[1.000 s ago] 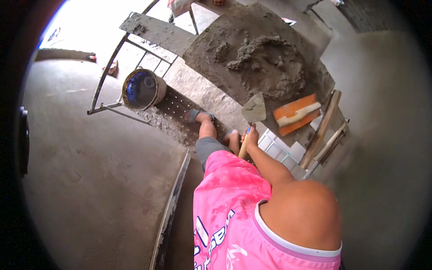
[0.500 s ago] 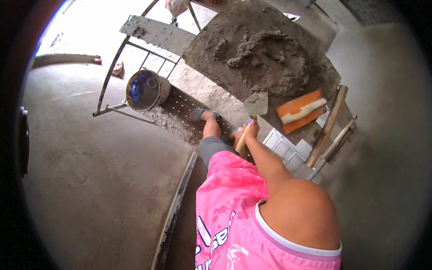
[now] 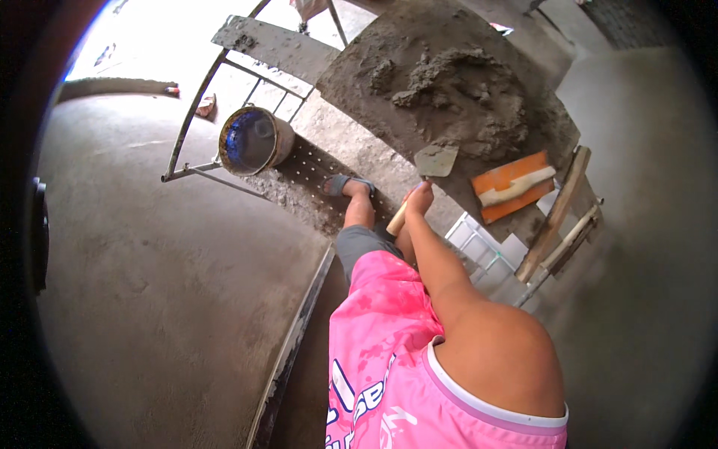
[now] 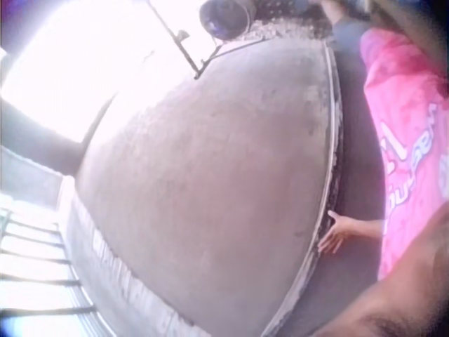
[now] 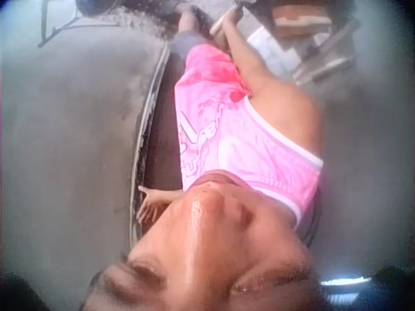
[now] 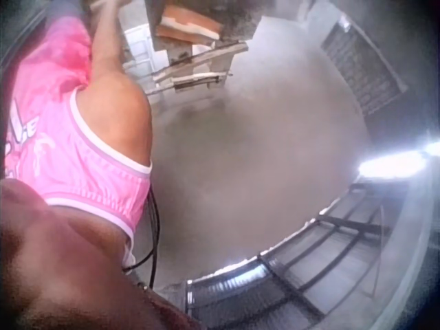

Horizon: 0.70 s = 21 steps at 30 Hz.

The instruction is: The person applies plaster mortar onto an upper wall section using a trowel and smooths the wet plaster surface along a guide rail by hand with a long metal straightedge.

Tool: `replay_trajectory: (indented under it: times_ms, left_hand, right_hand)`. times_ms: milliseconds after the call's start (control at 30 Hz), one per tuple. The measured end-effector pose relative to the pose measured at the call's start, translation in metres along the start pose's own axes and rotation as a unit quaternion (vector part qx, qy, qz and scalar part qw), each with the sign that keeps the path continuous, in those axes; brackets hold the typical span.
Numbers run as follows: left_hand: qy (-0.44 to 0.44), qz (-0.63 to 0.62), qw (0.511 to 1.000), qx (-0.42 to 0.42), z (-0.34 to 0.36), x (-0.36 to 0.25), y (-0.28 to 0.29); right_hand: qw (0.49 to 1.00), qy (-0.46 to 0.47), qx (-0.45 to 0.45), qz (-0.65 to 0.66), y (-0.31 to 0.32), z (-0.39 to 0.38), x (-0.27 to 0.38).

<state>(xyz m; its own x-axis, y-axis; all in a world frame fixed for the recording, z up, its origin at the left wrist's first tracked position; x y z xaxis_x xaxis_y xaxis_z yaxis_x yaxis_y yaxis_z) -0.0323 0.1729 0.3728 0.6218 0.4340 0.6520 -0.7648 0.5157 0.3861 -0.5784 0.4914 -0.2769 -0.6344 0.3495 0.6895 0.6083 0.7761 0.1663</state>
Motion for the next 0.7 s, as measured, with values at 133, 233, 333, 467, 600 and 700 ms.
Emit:
replay_trajectory:
  times_ms: [133,233,333,467,600,700]
  left_hand:
    - [0.002,0.007,1.000,0.010,-0.001,0.007,-0.006]
    - [-0.003,0.003,1.000,0.004,0.005,0.003,-0.009]
    - [-0.006,0.002,1.000,0.002,0.002,0.003,-0.007]
    - [-0.018,0.006,1.000,0.005,0.003,-0.006,0.012]
    - [-0.001,-0.014,1.000,0.024,0.007,-0.011,0.018]
    - [-0.020,0.057,0.998,0.020,0.007,-0.013,0.017]
  right_hand:
    - [1.000,-0.015,-0.015,0.013,-0.005,-0.002,-0.001]
    - [0.998,-0.038,-0.002,0.045,-0.005,-0.002,0.001]
    - [0.989,-0.070,0.081,0.101,-0.012,0.004,0.007]
    - [0.967,0.032,0.247,0.058,-0.048,0.011,0.045]
    - [0.917,0.203,0.332,-0.091,-0.096,-0.015,0.087]
    - [0.769,0.440,0.377,-0.270,-0.141,-0.085,0.114]
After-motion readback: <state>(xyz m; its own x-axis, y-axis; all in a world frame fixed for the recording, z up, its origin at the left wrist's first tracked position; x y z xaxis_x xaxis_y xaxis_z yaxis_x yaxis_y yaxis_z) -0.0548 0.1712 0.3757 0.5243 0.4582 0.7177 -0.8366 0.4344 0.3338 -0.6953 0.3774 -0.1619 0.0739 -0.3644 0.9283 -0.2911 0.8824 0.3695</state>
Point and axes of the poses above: each hand's wrist, its own z-axis towards the middle knuckle, its own y-axis out of the back of the hand, x = y × z, the point moved 7 cm from there along z, towards the middle knuckle, and after that the axes turned 2 degrees about -x, right-handed, at the moved point
